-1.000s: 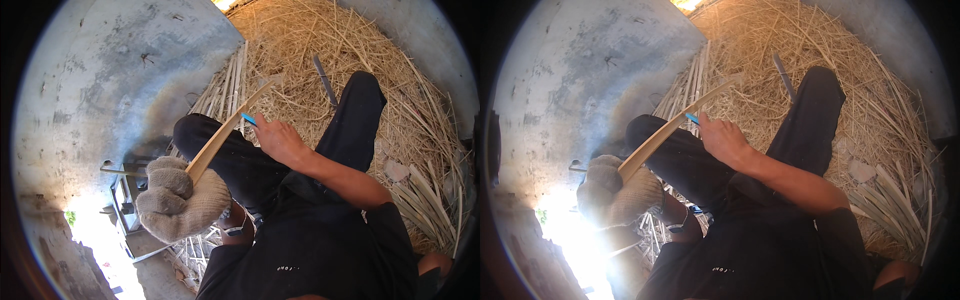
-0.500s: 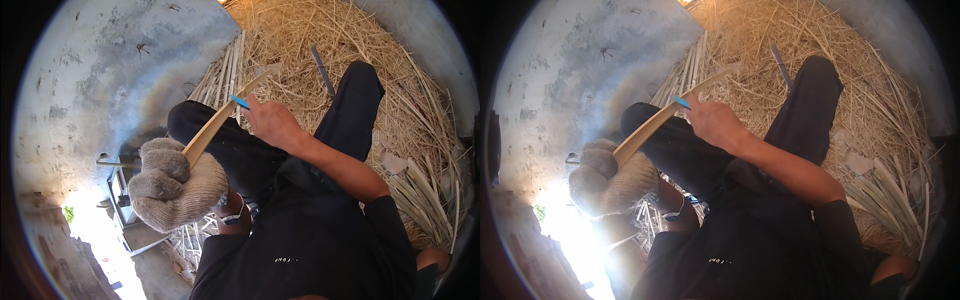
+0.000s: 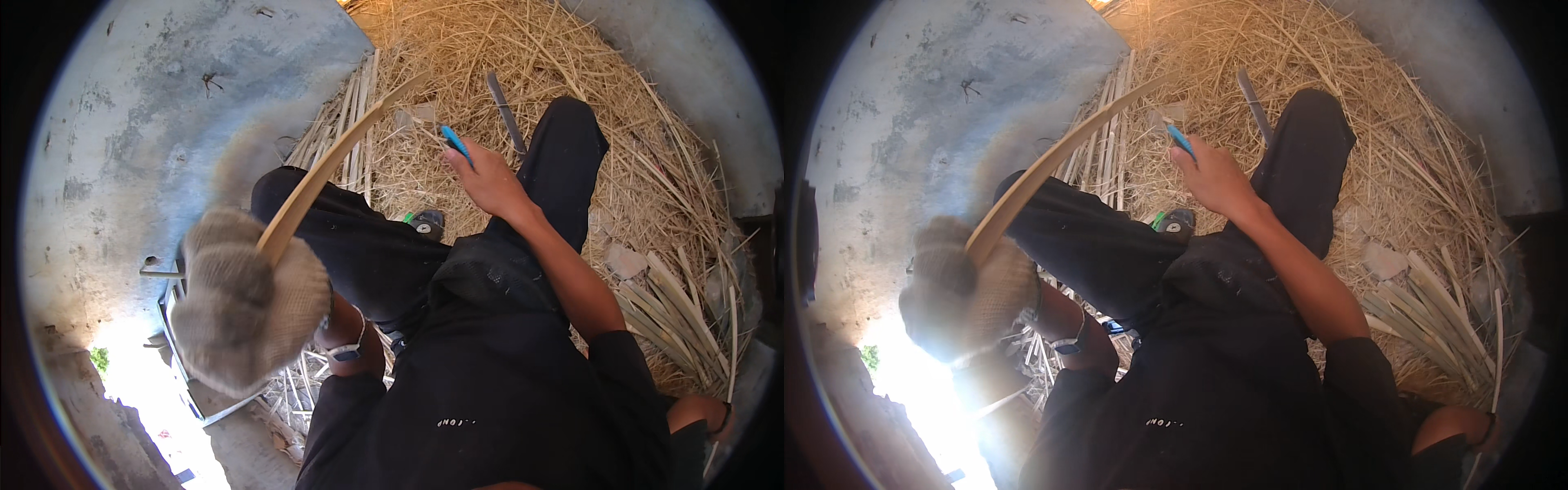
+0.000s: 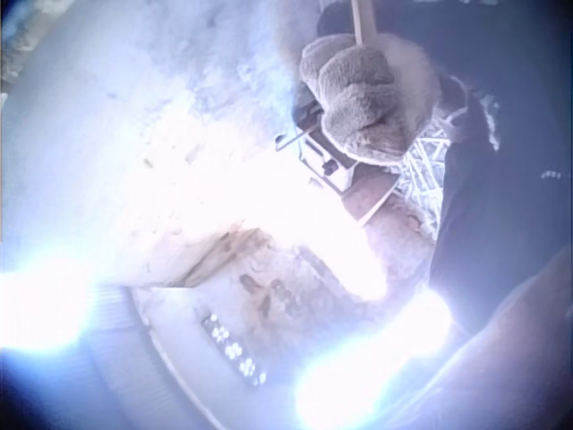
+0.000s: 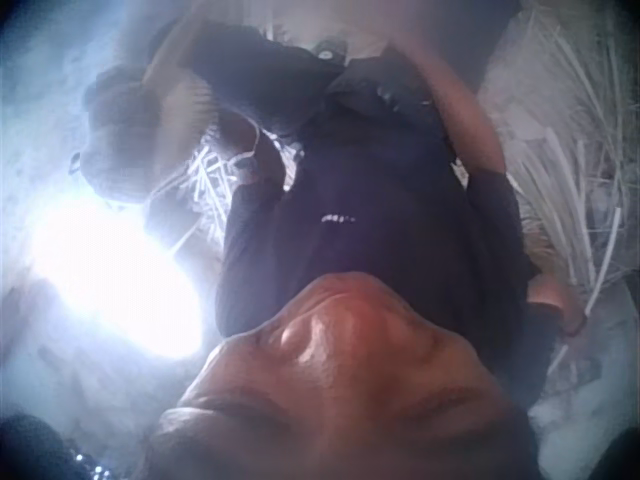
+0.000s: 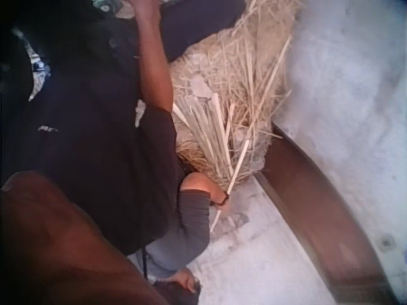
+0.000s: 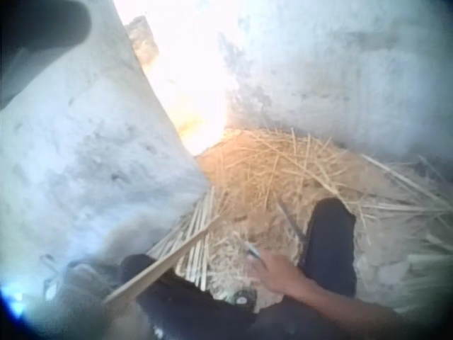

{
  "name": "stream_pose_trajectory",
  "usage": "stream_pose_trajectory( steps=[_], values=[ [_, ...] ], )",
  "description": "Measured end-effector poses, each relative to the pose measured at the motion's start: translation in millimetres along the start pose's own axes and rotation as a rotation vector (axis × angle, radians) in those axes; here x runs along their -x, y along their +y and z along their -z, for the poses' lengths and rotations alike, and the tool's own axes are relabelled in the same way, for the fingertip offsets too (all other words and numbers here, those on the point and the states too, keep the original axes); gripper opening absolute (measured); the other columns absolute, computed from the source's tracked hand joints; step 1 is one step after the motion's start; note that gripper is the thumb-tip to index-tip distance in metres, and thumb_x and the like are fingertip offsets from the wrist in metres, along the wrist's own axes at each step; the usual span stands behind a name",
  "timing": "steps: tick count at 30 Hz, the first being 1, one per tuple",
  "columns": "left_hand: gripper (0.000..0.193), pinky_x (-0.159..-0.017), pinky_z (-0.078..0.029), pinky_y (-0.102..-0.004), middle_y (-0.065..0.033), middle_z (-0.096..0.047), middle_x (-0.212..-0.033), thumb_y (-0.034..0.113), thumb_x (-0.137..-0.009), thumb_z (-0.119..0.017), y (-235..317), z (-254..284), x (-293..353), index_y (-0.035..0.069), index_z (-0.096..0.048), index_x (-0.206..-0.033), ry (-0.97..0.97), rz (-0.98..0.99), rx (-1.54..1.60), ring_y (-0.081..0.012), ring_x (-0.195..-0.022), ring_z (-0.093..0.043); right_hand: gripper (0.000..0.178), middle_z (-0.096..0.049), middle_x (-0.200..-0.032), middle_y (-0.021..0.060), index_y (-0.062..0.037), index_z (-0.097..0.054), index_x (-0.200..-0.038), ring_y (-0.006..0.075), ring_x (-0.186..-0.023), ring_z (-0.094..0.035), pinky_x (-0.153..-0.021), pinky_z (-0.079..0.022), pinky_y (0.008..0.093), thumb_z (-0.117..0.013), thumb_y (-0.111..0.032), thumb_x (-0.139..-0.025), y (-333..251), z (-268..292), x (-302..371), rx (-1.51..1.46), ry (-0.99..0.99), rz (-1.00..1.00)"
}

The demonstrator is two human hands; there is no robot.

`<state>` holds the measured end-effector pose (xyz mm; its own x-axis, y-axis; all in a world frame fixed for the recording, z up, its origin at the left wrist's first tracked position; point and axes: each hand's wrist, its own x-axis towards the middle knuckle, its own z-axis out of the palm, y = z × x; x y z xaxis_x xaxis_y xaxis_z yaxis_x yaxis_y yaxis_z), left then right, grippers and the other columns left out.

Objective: The person sits on a straw-covered floor and uses a utility knife to shave thin strips from a bamboo stick. They hold the stick with a gloved left hand and repeatedly scrape the blade along its length, producing fine shavings.

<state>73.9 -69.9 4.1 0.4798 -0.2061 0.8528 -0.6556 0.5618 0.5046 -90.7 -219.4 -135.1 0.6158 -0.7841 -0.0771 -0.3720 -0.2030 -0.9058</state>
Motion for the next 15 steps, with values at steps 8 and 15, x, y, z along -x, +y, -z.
stream_pose_trajectory(
  steps=[8,15],
  values=[
    [0.045,-0.068,-0.055,-0.0285,-0.0131,-0.066,-0.111,0.041,-0.097,-0.064,-8.6,-8.7,1.8,0.000,-0.067,-0.113,-0.290,-0.021,-0.400,-0.0172,-0.084,-0.067,0.040,-0.060,-0.072,0.0180,-0.0008,-0.059,-0.103,0.0312,-0.069,-0.060,-0.068,-0.045,0.0456,-0.051,-0.040,-0.104,-3.8,16.7,19.3,-0.082,0.083,-0.031],
    [0.021,-0.056,-0.053,-0.0257,-0.0133,-0.075,-0.093,0.023,-0.092,-0.074,34.7,10.7,-16.3,0.004,-0.072,-0.100,-0.100,0.127,-0.756,-0.0168,-0.065,-0.068,0.038,-0.059,-0.072,0.0178,0.0010,-0.058,-0.102,0.0296,-0.065,-0.056,-0.065,-0.044,0.0431,-0.053,-0.037,-0.104,-34.9,12.8,29.8,-0.196,0.022,0.132]
  ],
)
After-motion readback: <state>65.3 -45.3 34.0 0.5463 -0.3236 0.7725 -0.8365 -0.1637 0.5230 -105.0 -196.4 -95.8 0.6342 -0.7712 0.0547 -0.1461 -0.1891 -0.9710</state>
